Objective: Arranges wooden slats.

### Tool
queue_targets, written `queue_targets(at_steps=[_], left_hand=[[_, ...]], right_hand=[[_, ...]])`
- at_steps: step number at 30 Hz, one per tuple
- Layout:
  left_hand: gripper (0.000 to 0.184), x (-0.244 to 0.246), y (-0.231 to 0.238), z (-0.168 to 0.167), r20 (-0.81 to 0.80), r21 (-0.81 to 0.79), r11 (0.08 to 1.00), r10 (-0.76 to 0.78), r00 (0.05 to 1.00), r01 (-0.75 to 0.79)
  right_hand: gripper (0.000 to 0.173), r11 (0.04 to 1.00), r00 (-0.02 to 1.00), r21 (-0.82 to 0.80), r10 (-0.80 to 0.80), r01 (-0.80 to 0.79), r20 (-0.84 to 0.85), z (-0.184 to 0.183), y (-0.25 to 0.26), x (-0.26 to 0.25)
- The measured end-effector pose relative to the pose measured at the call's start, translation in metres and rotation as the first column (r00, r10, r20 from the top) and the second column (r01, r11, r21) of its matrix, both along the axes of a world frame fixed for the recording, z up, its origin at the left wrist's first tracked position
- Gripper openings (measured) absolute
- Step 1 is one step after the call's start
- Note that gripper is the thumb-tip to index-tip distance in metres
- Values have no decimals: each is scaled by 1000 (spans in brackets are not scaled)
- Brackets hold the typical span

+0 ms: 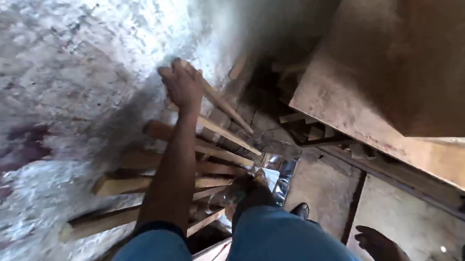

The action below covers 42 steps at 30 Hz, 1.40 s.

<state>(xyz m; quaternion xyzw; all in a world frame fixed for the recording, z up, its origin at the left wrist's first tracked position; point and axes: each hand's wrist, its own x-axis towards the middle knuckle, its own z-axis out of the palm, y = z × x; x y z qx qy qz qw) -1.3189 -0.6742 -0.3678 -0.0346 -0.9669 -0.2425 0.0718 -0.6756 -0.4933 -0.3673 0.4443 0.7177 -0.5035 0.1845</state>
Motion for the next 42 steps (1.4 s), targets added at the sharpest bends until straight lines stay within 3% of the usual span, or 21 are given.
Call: queue_targets(at_steps=[4, 8, 12, 15, 18, 21, 23, 25, 27, 29, 31, 33, 36, 38, 40, 42], left_hand=[[80, 13, 9, -7, 13, 94, 996, -1, 1000, 0], [59, 43, 5, -3, -46, 191, 971, -138, 989, 144], [54, 83, 5, 3, -10, 328, 927, -191, 982, 184], [65, 120, -1, 11, 49, 433, 879, -243, 969, 198], [72, 138, -10, -11, 76, 564, 794, -321, 944, 225], [88, 165, 7, -24, 218, 690, 722, -264, 940, 42], [95, 166, 30, -44, 205, 789, 610, -154, 967, -70], [82, 169, 49, -60, 138, 875, 480, -130, 982, -59], [68, 182, 63, -57, 132, 888, 459, -205, 970, -24], [49, 202, 72, -40, 44, 905, 407, -371, 928, 120], [38, 225, 76, -5, -116, 912, 243, -621, 775, 331], [41, 254, 73, 49, -219, 879, 70, -820, 529, 472], [54, 292, 66, 139, -270, 831, -114, -938, 216, 544], [47, 311, 70, 184, -308, 807, -254, -951, 14, 533], [36, 363, 88, 236, -252, 811, -278, -960, -123, 515], [27, 430, 104, 292, -67, 775, -177, -978, -200, 607]], right_hand=[[39, 998, 997, -29, -61, 62, 39, -7, -20, 18], [40, 994, 997, -76, -79, 81, 19, -16, -35, 23], [40, 989, 995, -108, -98, 99, 18, -18, -37, 26], [41, 988, 994, -111, -108, 110, 31, -16, -33, 35], [40, 988, 990, -80, -131, 135, 50, -15, -29, 52], [41, 989, 989, -63, -132, 136, 63, -14, -25, 73], [41, 986, 987, -58, -150, 153, 56, -12, -25, 86], [41, 983, 983, -66, -169, 173, 66, -4, -29, 97], [42, 980, 981, -83, -175, 182, 81, -1, -32, 110], [41, 975, 980, -109, -186, 193, 73, 1, -37, 125], [41, 973, 978, -105, -203, 207, 48, 2, -39, 141], [42, 967, 973, -109, -227, 229, 31, 1, -38, 160], [41, 956, 963, -123, -268, 266, 6, -13, -33, 190], [39, 951, 958, -130, -284, 279, -23, -21, -24, 203], [35, 944, 946, -137, -313, 301, -81, -25, -11, 212], [30, 911, 902, -199, -396, 362, -172, -31, 1, 224]])
